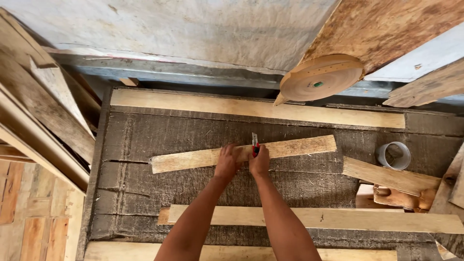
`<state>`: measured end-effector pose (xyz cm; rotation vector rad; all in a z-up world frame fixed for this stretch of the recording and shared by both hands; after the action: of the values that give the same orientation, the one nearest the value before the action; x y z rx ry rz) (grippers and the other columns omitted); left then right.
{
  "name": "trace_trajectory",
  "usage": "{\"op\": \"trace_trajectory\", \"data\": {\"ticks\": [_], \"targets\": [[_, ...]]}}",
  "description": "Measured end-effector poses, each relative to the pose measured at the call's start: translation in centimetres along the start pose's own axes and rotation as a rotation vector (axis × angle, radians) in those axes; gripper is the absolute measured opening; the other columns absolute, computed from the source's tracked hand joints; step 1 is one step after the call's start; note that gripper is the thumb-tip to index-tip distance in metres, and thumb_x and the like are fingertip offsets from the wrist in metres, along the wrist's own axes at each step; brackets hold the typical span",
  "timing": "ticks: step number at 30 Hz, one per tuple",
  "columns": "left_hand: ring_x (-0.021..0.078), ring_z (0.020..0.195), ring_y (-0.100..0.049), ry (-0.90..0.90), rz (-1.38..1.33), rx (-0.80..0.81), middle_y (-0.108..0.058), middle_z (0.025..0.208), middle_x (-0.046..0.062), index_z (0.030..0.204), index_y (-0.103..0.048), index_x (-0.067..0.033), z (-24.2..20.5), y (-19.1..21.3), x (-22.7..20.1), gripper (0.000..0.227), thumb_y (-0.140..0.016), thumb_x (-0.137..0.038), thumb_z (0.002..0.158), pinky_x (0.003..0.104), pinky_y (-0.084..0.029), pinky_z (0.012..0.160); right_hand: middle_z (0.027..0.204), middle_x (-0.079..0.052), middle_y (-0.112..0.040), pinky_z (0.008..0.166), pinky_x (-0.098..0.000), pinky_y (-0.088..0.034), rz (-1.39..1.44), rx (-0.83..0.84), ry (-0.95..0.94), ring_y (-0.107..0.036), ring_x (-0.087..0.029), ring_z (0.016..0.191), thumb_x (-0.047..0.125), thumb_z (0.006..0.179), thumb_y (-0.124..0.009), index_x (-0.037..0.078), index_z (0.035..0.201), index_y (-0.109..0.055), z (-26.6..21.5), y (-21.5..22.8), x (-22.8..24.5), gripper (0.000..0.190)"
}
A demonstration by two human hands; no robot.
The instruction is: Scoring and cutting thin wood planks using a utility knife on a workbench.
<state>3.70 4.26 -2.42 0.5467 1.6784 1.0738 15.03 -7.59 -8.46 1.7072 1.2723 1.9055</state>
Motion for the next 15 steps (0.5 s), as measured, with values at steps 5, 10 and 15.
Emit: {"op": "trace_trajectory", "data": {"ticks": [5, 10, 15], "targets": [[0.0318, 0.135, -0.049, 0.228, -0.097, -0.231, -0.055, 0.144, 0.012, 0.140, -0.060, -0.0169, -5.7, 4.4, 7.3, 0.047, -0.075, -0.030, 0.098, 0.050, -0.040, 0.117, 0.112, -0.018, -0.052, 0.074, -0.0571, -0.052, 0.038, 0.069, -0.055, -0.059, -0.039, 0.093, 0.031, 0.088, -0.083, 0.005, 0.119, -0.054, 0.3, -0.5, -0.8, 0.049], [0.0322, 0.132, -0.048, 0.255, -0.091, -0.191, -0.055, 0.139, 0.012, 0.142, -0.058, -0.0173, -8.1, 6.5, 10.5, 0.059, -0.079, -0.033, 0.089, 0.050, -0.043, 0.109, 0.111, -0.019, -0.051, 0.073, -0.0593, -0.050, 0.001, 0.038, -0.004, -0.057, -0.042, 0.092, 0.032, 0.088, -0.084, 0.004, 0.118, -0.053, 0.3, -0.6, -0.9, 0.051], [0.0295, 0.130, -0.046, 0.330, 0.056, 0.009, -0.051, 0.140, 0.007, 0.142, -0.058, -0.0374, -6.4, 8.1, 8.1, 0.058, -0.079, -0.047, 0.089, 0.060, -0.041, 0.106, 0.108, -0.020, -0.053, 0.074, -0.0604, -0.048, -0.048, 0.011, 0.015, -0.057, -0.042, 0.091, 0.032, 0.086, -0.085, 0.005, 0.114, -0.055, 0.2, -0.3, -1.2, 0.049]]}}
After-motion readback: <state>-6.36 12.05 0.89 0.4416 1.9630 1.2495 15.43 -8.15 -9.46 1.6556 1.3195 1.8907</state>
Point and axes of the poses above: each hand's wrist, its own z-axis towards the middle knuckle, its own y-axis out of the back of the hand, x = y × z, the point moved 7 cm from there along z, towards the middle knuckle
